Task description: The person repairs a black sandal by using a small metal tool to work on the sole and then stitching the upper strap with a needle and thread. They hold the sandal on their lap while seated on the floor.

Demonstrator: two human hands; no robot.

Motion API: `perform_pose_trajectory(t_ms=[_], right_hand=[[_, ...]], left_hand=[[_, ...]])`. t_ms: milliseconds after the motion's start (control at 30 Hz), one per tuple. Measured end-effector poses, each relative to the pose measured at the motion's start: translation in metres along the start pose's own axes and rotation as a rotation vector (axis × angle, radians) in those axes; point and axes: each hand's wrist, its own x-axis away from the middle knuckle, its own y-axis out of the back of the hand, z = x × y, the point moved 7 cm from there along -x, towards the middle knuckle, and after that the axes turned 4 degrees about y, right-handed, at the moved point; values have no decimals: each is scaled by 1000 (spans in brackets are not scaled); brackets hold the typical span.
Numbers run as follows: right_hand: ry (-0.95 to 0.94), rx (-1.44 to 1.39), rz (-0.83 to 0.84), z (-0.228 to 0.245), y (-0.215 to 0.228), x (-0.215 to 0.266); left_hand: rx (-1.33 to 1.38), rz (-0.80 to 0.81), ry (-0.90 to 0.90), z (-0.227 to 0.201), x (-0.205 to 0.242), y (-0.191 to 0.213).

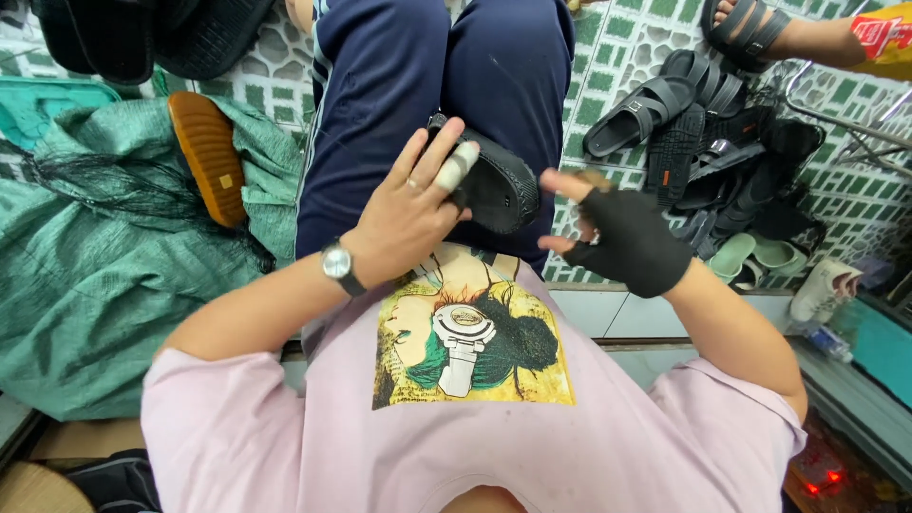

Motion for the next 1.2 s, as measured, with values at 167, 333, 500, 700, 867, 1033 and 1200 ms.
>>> perform_pose_trajectory(t_ms=[167, 333, 500, 700, 867, 1033, 1200], right_hand=[[289, 218, -145, 17, -9, 1], [468, 274, -19, 22, -3, -25], [447, 31, 26, 9, -9, -31], [348, 214, 59, 23, 16, -22], [602, 203, -56, 63, 40, -5], [381, 524, 183, 33, 12, -6], [319, 701, 232, 25, 9, -6]], left_hand=[[1250, -89, -35, 0, -34, 64], [1660, 76, 214, 15, -50, 38], [1862, -120, 669, 73, -33, -22], [1091, 134, 199, 4, -36, -3], [1039, 131, 852, 96, 7, 56], [-437, -41, 868, 168, 91, 33], [871, -263, 403, 31, -12, 54]])
